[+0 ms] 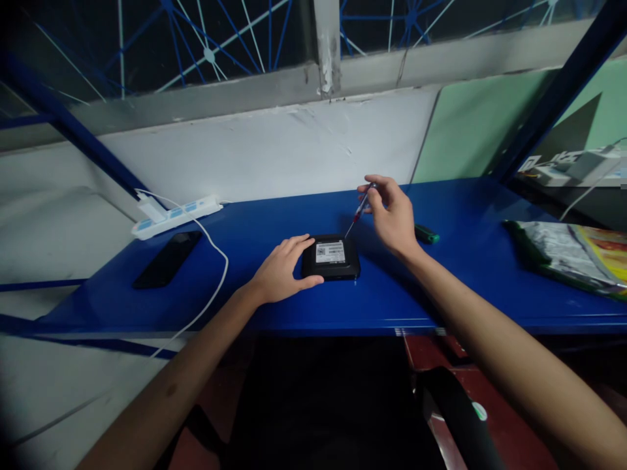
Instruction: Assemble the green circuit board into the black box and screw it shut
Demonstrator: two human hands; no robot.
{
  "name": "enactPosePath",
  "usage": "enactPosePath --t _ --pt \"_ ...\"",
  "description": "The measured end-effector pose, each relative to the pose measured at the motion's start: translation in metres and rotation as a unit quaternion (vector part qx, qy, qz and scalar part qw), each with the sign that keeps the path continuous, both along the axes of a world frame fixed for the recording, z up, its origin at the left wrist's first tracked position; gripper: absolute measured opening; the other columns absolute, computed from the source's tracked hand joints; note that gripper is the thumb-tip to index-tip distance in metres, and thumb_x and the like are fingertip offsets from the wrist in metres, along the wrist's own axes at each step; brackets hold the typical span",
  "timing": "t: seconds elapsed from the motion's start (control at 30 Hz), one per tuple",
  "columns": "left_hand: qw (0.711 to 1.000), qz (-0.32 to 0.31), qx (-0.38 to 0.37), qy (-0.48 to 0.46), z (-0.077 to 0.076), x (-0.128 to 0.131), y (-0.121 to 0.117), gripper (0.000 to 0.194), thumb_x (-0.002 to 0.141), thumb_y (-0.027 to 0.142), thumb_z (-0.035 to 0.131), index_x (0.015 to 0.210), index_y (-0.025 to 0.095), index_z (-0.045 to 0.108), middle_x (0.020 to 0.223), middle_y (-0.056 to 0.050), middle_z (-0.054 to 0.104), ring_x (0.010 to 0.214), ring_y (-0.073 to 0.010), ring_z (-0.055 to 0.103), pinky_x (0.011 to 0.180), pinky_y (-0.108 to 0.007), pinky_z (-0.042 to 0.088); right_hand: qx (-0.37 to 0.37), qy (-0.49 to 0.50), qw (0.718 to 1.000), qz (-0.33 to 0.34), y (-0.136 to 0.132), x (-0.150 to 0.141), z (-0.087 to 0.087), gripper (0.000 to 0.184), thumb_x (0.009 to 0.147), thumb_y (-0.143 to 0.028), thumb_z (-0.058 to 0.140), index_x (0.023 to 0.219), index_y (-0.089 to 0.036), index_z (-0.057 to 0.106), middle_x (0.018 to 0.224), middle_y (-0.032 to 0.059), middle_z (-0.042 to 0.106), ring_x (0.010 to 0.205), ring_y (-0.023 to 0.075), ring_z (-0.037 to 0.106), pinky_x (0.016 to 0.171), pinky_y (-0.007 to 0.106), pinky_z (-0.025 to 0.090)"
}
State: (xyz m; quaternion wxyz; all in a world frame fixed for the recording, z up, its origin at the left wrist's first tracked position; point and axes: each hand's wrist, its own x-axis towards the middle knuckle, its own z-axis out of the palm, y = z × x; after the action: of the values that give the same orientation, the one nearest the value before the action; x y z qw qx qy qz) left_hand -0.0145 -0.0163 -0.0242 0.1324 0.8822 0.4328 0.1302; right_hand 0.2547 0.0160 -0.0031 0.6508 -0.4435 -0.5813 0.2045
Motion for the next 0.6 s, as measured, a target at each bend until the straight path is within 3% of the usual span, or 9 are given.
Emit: enactPosePath --t 0.07,0.3,0.43,0.6 --pt "1.0 -0.002 0.004 -0.002 0.0 -0.0003 0.0004 0.092 0.084 0.082 0.05 0.155 0.025 0.035 0.162 -0.012 0.036 0.148 -0.0393 0.034 0.122 -0.061 0.026 -0.01 0.005 1.0 0.01 0.0008 -0.0004 -0.0019 0.026 0.094 -0.045 0.059 0.115 -0.032 0.063 0.107 0.0052 0.073 0.095 0.0231 0.073 0.072 0.041 0.064" --pt "1.0 -0.006 0.006 -0.001 0.0006 -0.0014 -0.0003 0.088 0.085 0.08 0.05 0.155 0.028 0.035 0.162 -0.011 0.035 0.147 -0.0399 0.036 0.12 -0.062 0.029 -0.006 -0.05 0.999 0.001 0.0029 0.0 -0.0049 0.035 0.088 -0.042 0.068 0.12 -0.034 0.059 0.088 0.002 0.059 0.077 0.0196 0.065 0.062 0.038 0.062" --pt "1.0 0.0 0.007 0.001 0.0004 -0.0015 -0.0013 0.082 0.085 0.08 0.051 0.151 0.033 0.041 0.162 -0.008 0.035 0.146 -0.041 0.036 0.118 -0.063 0.032 0.004 -0.059 0.998 -0.015 0.0018 0.0006 -0.0049 0.04 0.087 -0.045 0.068 0.124 -0.035 0.058 0.088 0.0029 0.059 0.075 0.0201 0.064 0.06 0.038 0.062" --pt "1.0 -0.005 0.0 -0.001 0.0032 -0.0004 -0.0018 0.084 0.086 0.081 0.05 0.152 0.029 0.041 0.163 -0.009 0.035 0.15 -0.0363 0.029 0.119 -0.059 0.034 0.008 -0.05 0.998 -0.032 -0.0015 -0.0021 -0.0038 0.045 0.087 -0.048 0.067 0.129 -0.036 0.055 0.085 0.0022 0.06 0.064 0.0182 0.063 0.053 0.037 0.057"
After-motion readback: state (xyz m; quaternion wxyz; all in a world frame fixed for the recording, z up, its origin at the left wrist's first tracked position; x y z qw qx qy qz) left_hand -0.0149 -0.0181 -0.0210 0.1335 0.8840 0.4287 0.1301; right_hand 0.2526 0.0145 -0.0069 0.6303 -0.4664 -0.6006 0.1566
